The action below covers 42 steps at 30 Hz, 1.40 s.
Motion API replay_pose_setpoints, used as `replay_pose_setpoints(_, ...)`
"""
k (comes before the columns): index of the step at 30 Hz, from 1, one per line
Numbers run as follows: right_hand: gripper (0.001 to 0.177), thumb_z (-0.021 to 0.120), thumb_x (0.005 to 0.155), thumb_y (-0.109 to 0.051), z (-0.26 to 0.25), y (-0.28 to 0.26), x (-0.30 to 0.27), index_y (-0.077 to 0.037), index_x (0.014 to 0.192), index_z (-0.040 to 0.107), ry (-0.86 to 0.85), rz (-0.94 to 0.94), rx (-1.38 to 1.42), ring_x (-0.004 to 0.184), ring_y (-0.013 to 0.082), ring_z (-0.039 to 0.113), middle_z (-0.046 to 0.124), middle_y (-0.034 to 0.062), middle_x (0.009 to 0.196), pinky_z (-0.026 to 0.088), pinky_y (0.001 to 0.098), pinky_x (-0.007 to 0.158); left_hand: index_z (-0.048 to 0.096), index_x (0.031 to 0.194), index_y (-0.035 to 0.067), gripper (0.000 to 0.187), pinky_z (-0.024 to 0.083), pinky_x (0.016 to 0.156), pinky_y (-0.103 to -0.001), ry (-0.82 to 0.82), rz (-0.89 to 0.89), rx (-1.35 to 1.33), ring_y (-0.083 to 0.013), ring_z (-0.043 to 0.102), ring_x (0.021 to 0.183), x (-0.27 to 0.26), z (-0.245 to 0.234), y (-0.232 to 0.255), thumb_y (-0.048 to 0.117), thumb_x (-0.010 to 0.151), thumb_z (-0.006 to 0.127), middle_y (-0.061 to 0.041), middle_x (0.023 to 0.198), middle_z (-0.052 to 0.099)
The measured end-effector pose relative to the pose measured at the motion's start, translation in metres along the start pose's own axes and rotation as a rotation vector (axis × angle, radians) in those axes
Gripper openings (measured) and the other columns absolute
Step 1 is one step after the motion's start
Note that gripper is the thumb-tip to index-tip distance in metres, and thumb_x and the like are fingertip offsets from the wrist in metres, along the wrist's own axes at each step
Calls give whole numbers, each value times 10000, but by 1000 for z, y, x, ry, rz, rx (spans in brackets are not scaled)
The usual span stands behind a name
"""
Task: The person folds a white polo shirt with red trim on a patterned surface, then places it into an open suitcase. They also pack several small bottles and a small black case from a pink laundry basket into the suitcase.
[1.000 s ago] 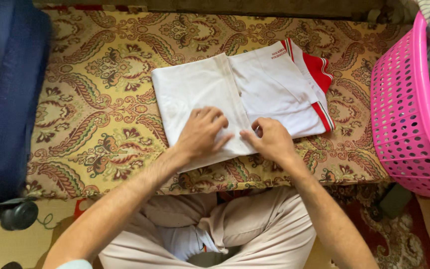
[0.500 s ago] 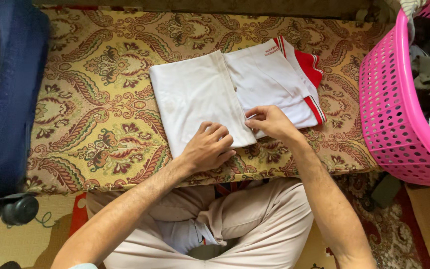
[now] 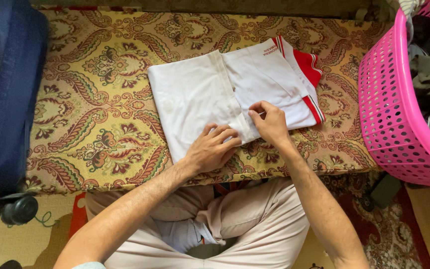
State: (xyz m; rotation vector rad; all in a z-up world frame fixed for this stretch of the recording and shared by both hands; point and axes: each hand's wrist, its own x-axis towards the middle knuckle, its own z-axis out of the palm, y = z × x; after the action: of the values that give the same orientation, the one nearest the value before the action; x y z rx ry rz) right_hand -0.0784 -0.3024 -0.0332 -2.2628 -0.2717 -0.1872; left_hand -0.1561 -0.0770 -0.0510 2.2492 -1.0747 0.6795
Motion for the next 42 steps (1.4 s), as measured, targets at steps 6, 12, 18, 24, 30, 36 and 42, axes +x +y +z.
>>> replay_pose_setpoints(6,351,810,884,-358,-16,-20,-16,-9,873,769,-263,5,-260,683,167,685,746,121,774,531,312,648,610,1188,97,314,373,1074,-470,47,-31,44,-247,567,1229,-3,4,-2,256,944,730,-72,1228,616)
replay_pose_setpoints(12,271,764,899,-293,-17,-16,-17,-25,939,749,-224,166,-76,664,184,655,735,117,748,532,356,628,611,1214,112,309,331,1140,-518,45,-74,92,-225,573,1266,-9,5,-1,200,937,716,-43,1243,617)
replay_pose_setpoints(18,270,790,873,-271,-12,-12,-21,-5,894,742,-162,-30,-185,687,254,685,728,159,791,533,385,660,556,1409,152,550,219,1214,-564,-164,-118,98,-285,436,1447,-7,10,-1,386,924,666,-112,1508,527)
replay_pose_setpoints(24,308,794,894,-296,-18,-17,-27,0,853,721,-223,-77,-257,689,308,669,711,172,783,522,413,675,407,1572,162,758,125,1234,-590,-283,-124,103,-310,310,1505,-2,7,-1,574,951,542,-134,1614,389)
replay_pose_setpoints(30,243,789,848,-241,-29,-17,-32,-7,876,729,-256,-28,-222,694,285,691,720,158,787,541,404,683,532,1454,158,651,218,1216,-564,-297,-198,-221,-319,382,1467,2,-3,-13,547,936,602,-139,1531,491)
replay_pose_setpoints(36,113,709,923,-76,-22,-32,-34,-26,1023,698,-6,-249,-443,995,342,692,733,171,1025,543,432,882,656,1324,127,352,292,1266,-550,-175,-353,-215,-322,443,1504,-14,-19,-62,326,1045,577,-127,1470,617)
replay_pose_setpoints(42,360,663,956,-136,54,-51,-13,-22,1295,623,-89,-556,-409,1398,367,498,594,182,1414,421,484,1153,527,1464,121,617,152,1249,-611,-162,-403,156,-354,302,1533,-26,-33,-98,521,997,567,-154,1587,436)
